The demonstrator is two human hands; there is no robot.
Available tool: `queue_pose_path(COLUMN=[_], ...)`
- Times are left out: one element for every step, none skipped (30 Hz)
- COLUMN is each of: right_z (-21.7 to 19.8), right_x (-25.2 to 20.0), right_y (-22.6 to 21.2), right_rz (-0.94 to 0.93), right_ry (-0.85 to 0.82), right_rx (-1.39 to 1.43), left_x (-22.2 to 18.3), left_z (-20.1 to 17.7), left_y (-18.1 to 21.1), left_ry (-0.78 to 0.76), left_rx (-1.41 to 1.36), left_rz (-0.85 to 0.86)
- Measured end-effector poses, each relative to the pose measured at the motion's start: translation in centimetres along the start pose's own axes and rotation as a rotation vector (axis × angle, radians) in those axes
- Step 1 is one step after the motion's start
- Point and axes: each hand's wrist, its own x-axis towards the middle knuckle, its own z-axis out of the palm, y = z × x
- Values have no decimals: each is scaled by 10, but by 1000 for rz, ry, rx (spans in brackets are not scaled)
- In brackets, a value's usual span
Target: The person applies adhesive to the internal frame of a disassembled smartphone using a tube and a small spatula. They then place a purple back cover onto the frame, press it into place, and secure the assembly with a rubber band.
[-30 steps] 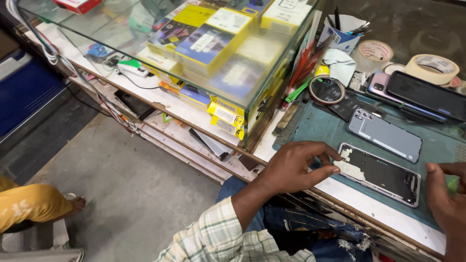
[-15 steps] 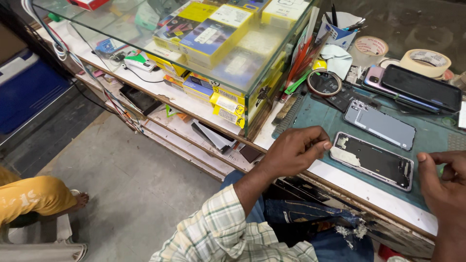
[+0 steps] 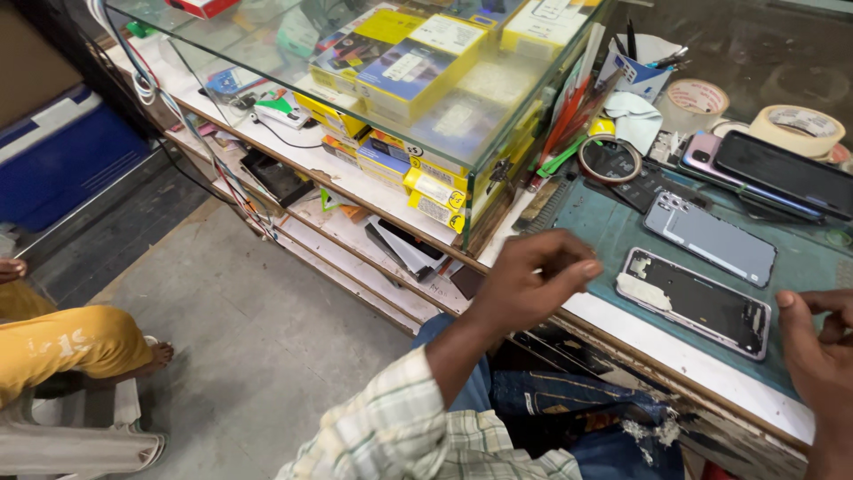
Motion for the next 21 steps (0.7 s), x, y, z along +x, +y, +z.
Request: queue_pose_path(right_z=[2,1,-1,-2,-3,-2,-2,-1,-1,-1,-1,-3,-5,-8,-10,-10,-11,-11,-12,-14,-16], right_x=[1,-2,-2,-2,-2,-1,0,0,0,1,2,2,2,2,2,2,0,1,2,3,3], right_y=[1,1,0,-2,-3,-6,-8,-10,-11,-13,-15,-17,-20,-22,-24,-27,-31,-33,-36,-40,-44], right_rz=[24,24,11,-3,-30,-29,-28,4,4,3,-29,-50,-71,-81,-75,-70,-50,-38,-27,-21,-26], right_ry=[-6,-7,-4,-2,5,8,10,6,9,16,30,35,40,42,49,53,62,69,76,73,69], right_rx=[-5,-26,-24,-21,4,11,18,4,5,5,20,38,57,76,91,111,127,139,152,163,141], left_x=[-8,-18,-27,-36,-39,-40,-39,-39,-39,-38,-38,-40,-40,-39,-38,-39,-38,-36,-39,-34,-33], left_z=[-10,-22,-38,-52,-79,-108,-133,-158,-184,-204,-219,-227,-234,-236,-232,-221,-204,-181,-151,-126,-92], left_y=[4,8,14,19,27,38,50,62,77,89,97,98,97,93,84,70,54,37,23,12,6], left_ry=[70,137,200,423,588,709,823,933,993,1073,1154,1098,1041,981,944,904,860,816,815,541,352], left_rx=[-10,-26,-53,-217,-7,-14,118,250,123,91,59,5,-49,-108,-56,-4,50,103,141,-86,12], left_rz=[84,163,299,148,272,357,404,454,453,454,455,480,505,530,482,431,375,322,165,205,216])
